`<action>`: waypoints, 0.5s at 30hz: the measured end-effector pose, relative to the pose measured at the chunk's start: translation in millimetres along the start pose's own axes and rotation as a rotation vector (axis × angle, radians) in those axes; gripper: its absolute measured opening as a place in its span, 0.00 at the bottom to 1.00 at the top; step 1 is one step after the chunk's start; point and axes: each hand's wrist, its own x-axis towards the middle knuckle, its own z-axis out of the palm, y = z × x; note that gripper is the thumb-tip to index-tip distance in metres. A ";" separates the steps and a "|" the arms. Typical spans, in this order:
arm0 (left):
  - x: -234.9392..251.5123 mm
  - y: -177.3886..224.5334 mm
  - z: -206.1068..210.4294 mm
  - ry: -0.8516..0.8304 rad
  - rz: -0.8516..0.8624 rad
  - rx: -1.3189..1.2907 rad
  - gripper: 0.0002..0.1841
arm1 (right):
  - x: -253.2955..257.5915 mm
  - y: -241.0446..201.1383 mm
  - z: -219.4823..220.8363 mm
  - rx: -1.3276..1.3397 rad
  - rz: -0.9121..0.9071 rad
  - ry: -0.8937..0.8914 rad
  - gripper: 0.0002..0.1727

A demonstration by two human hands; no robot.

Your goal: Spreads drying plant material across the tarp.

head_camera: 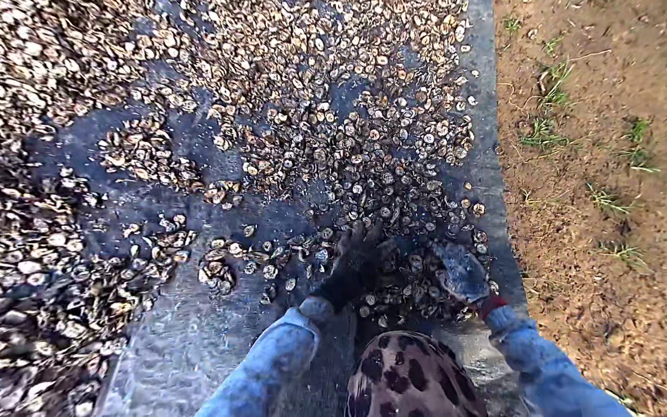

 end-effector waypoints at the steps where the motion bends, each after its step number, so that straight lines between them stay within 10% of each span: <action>1: 6.9 -9.0 -6.0 -0.004 -0.093 0.050 0.50 | 18.7 4.0 -9.0 0.074 0.042 0.046 0.34; 3: 8.6 -16.1 -2.1 -0.073 -0.204 0.101 0.56 | 41.7 5.9 -31.2 0.228 0.164 0.161 0.30; 8: -3.6 4.8 8.8 0.045 -0.043 -0.332 0.32 | 79.7 31.5 -62.5 0.335 0.138 0.415 0.34; 15: 79.0 29.7 9.0 0.451 -0.040 -0.109 0.36 | 126.1 37.9 -123.0 0.081 0.095 0.285 0.31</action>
